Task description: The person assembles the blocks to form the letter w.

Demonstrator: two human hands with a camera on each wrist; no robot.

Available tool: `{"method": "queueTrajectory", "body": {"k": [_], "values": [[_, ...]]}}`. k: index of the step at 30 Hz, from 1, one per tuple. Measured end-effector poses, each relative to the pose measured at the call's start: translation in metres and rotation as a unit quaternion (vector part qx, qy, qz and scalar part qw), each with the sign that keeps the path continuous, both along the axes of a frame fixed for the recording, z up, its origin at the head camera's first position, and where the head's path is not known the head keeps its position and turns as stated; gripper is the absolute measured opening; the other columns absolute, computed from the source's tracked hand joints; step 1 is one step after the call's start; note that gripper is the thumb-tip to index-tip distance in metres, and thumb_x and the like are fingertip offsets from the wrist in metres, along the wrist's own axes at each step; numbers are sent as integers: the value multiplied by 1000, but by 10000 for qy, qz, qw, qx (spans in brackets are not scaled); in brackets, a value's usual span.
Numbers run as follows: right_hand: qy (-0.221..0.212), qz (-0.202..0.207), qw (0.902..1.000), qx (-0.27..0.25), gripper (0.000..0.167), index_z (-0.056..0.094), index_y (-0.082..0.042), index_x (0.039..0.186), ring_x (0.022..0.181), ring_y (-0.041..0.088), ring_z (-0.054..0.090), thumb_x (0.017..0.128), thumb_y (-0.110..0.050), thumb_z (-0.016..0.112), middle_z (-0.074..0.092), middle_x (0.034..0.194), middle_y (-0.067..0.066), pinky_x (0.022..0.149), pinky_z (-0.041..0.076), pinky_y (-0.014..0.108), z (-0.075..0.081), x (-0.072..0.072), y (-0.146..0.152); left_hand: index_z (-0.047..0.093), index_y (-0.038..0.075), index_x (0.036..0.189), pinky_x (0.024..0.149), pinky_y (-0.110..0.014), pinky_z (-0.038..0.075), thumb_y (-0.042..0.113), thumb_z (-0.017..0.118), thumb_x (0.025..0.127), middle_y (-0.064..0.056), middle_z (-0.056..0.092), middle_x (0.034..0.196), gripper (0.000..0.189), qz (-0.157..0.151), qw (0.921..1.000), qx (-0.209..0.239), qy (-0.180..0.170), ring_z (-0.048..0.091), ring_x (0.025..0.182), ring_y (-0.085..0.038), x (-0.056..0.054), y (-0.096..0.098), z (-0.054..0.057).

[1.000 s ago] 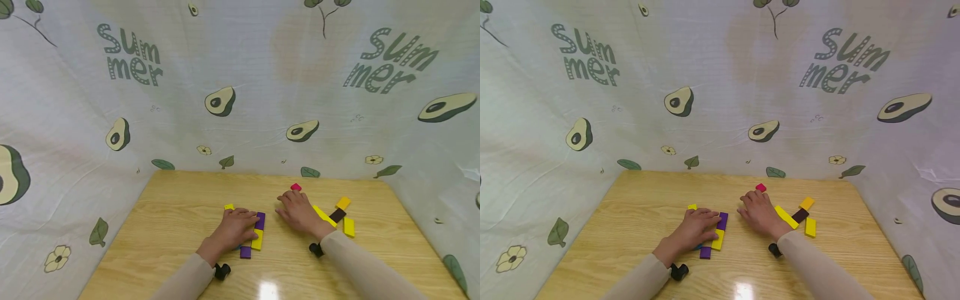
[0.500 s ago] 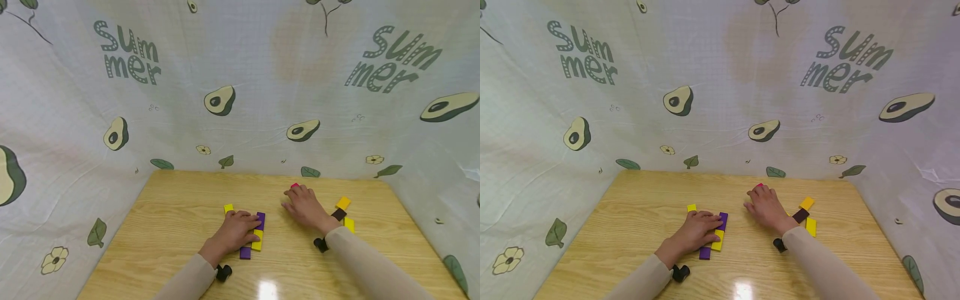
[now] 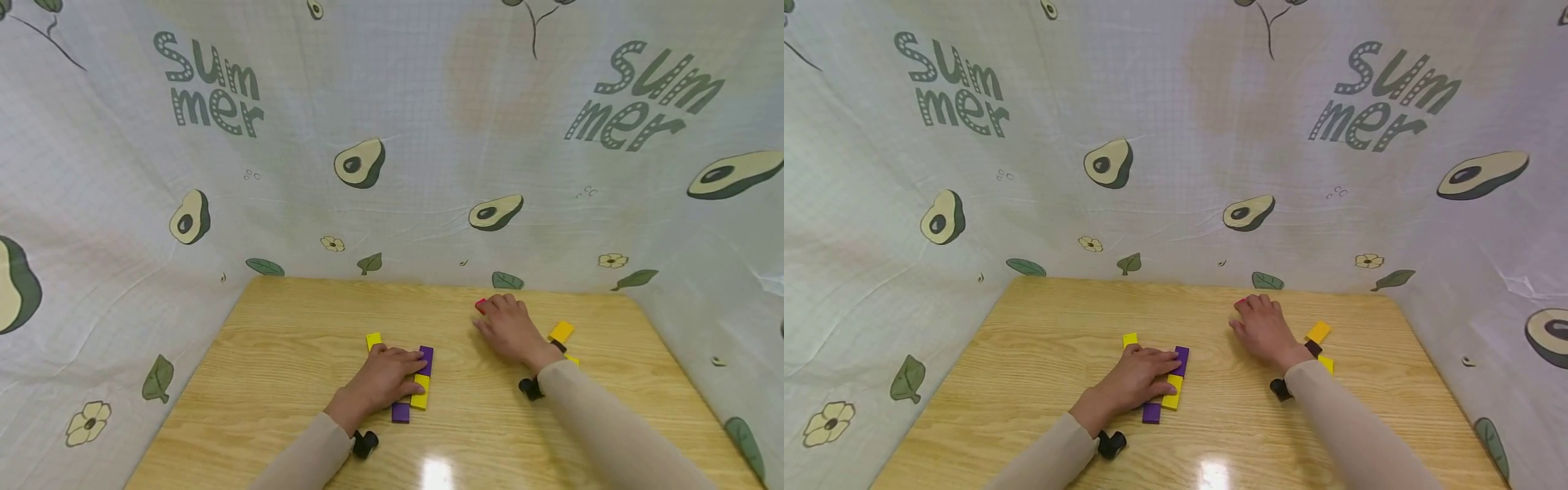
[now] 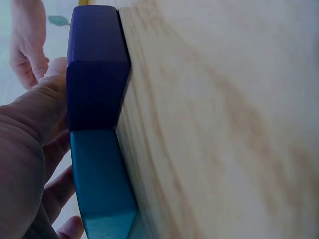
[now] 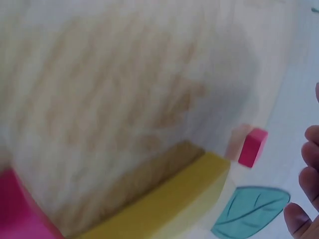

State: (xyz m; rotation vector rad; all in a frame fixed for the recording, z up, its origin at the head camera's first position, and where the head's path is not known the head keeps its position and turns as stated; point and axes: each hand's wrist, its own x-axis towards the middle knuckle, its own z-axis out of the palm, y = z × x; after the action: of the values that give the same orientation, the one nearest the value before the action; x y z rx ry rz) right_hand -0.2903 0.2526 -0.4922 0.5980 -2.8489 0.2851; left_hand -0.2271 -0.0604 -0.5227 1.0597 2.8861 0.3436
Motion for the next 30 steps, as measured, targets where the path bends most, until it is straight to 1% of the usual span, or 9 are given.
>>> {"method": "queueTrajectory", "body": {"k": [5,13,15,20,23,30], "values": [[-17,-103,9999,86,38,69,2,128,115,42,51,101,-25,72,64,123,21,92,42,57,4,-10,6,61,25,151,110,-51,37,54,61,103,11,54,158,56,-11,10000,52,-44,56,142,-17,-1,-1,-1],[-164,67,9994,310,40,66,2,134,123,45,50,100,-18,72,63,132,23,99,41,62,6,-25,15,61,25,151,109,-51,36,54,61,103,11,52,160,56,-29,9999,116,-119,55,143,-16,-1,-2,-2],[-214,73,9990,374,41,66,1,136,125,46,49,100,-16,73,62,135,23,101,41,63,5,-29,17,61,26,151,110,-51,36,54,61,103,11,52,160,56,-27,9998,121,-140,55,143,-16,-1,-2,-2],[-368,94,9977,565,43,65,-3,139,128,46,48,98,-13,74,61,138,21,101,40,64,4,-40,21,61,26,151,109,-50,36,55,61,103,11,52,160,56,-26,9999,93,-107,55,143,-15,-2,-2,-2],[-435,98,9970,640,45,65,-5,140,129,45,48,97,-13,76,61,138,20,101,40,64,2,-43,22,61,26,151,109,-51,36,55,61,102,11,52,160,56,-11,9999,61,-118,55,143,-15,-2,-2,-1],[-336,109,9965,760,44,66,-7,139,125,45,49,97,-13,76,62,135,19,95,41,62,-7,-47,24,60,27,151,110,-53,36,55,61,103,11,51,160,56,1,9998,49,-185,54,144,-16,-1,-1,0]]}}
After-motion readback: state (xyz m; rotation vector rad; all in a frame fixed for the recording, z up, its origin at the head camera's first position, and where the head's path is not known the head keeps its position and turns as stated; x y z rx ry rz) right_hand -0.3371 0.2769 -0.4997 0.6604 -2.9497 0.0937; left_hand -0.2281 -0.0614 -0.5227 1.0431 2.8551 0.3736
